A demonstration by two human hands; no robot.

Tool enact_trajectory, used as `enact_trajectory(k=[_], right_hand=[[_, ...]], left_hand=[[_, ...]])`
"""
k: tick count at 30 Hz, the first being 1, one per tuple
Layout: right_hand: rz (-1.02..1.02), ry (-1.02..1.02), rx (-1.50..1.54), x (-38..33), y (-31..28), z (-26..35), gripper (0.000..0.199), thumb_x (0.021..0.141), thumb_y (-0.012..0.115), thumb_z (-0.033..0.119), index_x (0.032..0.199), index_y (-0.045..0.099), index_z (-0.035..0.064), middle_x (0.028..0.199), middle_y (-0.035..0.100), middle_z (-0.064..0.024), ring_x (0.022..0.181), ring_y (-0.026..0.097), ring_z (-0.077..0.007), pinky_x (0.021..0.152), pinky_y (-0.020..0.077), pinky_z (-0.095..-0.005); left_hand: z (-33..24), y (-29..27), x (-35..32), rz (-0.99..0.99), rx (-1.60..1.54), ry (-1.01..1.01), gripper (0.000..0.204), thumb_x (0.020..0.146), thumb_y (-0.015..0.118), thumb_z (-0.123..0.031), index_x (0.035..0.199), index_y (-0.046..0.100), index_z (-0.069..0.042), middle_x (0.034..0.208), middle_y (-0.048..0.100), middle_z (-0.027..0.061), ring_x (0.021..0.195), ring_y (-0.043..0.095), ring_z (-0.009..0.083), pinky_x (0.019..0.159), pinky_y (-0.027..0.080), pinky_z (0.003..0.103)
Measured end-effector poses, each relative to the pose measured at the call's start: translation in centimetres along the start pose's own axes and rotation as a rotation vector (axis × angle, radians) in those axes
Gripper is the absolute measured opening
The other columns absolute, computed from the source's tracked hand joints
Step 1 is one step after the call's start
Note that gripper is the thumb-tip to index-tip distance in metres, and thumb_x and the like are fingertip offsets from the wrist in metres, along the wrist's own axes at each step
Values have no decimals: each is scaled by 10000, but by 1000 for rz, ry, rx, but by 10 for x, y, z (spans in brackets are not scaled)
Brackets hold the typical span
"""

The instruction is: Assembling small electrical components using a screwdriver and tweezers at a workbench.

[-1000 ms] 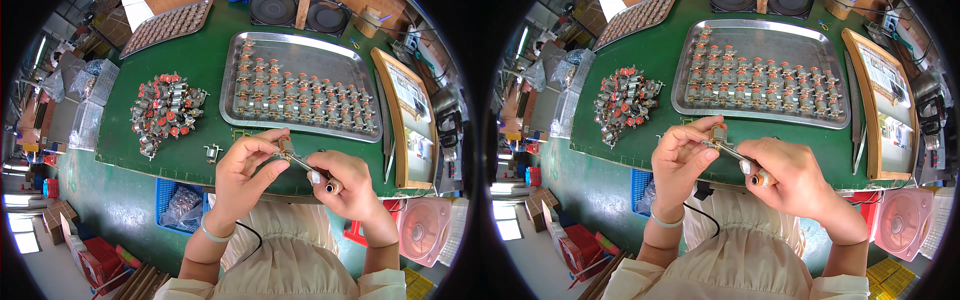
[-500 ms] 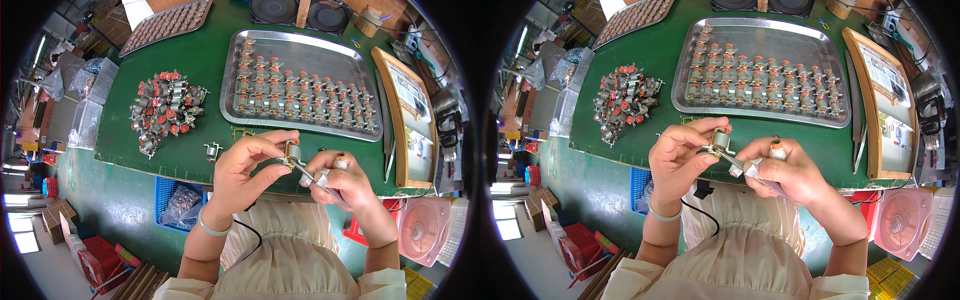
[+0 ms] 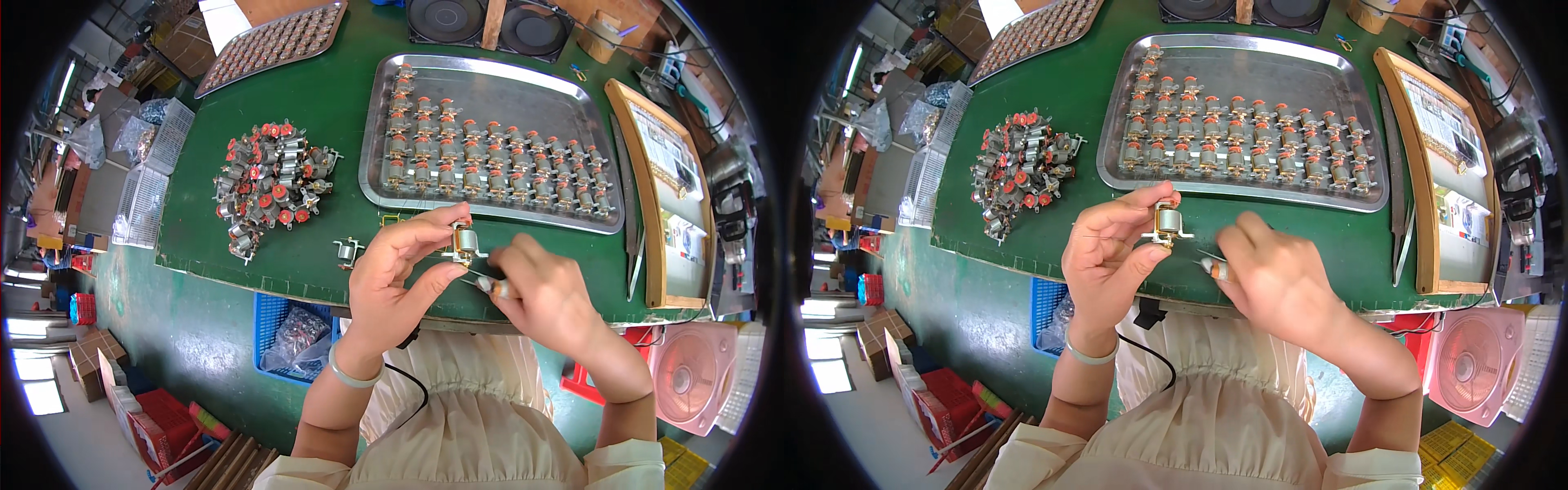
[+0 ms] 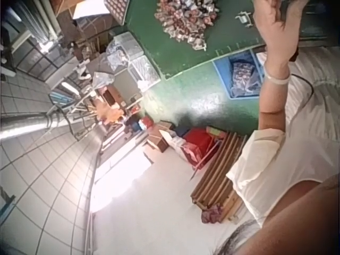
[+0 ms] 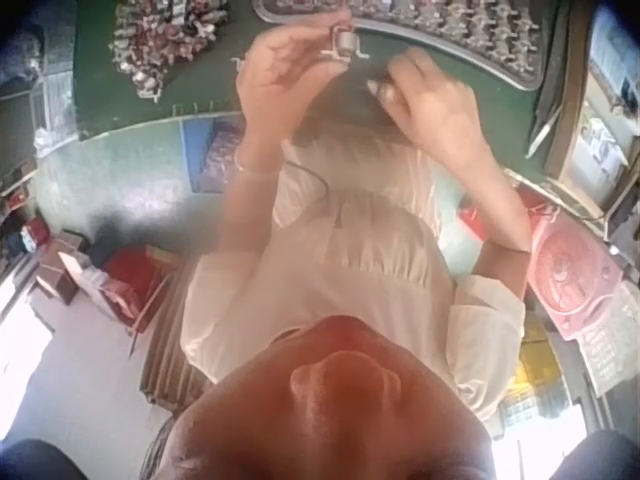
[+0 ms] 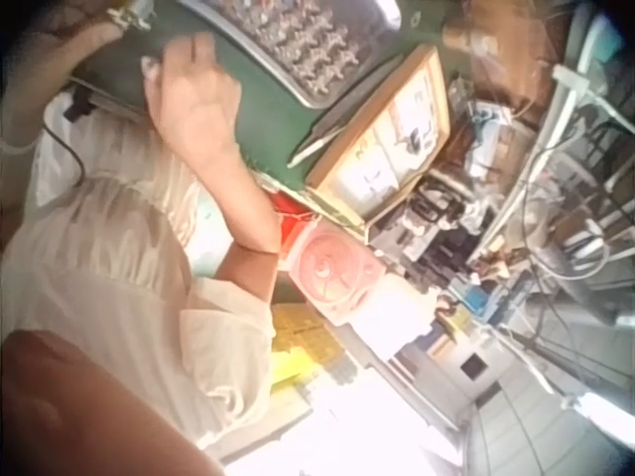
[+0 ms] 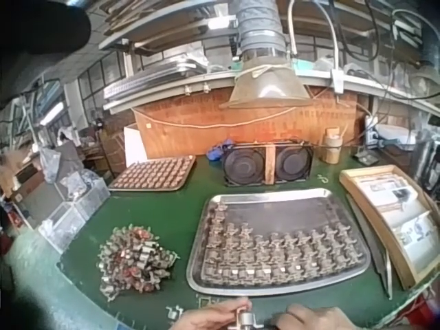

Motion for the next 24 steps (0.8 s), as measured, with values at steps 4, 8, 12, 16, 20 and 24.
enact_trajectory(k=[4,8,12,16,20,24], right_hand=[[-104,-7,357,15,-21,9,280,635,639,16,885,511,19,717,515,-112,591,544,-273,501,443,-356],[-81,-205,193,32,-24,19,237,662,613,35,878,515,26,723,522,-110,621,555,-281,511,451,-361],[-230,-217,-179,80,-27,-26,146,708,557,58,845,510,43,791,547,-132,679,567,-336,550,469,-409],[-235,-125,-289,119,-28,-98,142,726,537,37,867,531,52,848,577,-116,721,574,-335,612,467,-420],[-74,-100,-278,134,-11,-116,182,722,548,32,902,559,52,896,589,-105,794,571,-314,664,463,-406],[-27,-100,-245,140,-2,-114,174,719,551,32,892,560,48,886,594,-103,807,570,-304,689,462,-395]], left_hand=[[4,-3,-3,-17,7,-33,310,774,589,57,1055,459,35,1174,489,229,1096,499,276,909,430,355],[9,-10,-3,-90,-13,-81,426,766,604,49,1138,398,24,1205,472,200,1100,491,260,922,416,352],[13,-36,-6,-324,42,-186,576,754,620,43,1241,317,-3,1311,344,147,1157,421,247,949,373,366],[1,-46,-11,-297,247,-134,476,783,571,50,1212,370,-3,1261,369,133,1118,445,223,891,419,324],[-12,-71,-25,-333,390,-129,290,809,533,49,1091,473,15,1143,466,121,983,516,171,835,436,268],[-26,-86,-29,-228,707,-122,278,755,494,121,1004,529,3,1099,518,131,948,535,201,834,423,296]])
Point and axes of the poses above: each hand's wrist, its own x-axis towards the middle knuckle, its own y-axis out of the palm, z = x × y, the point moved 10 cm from there along x, towards the middle knuckle
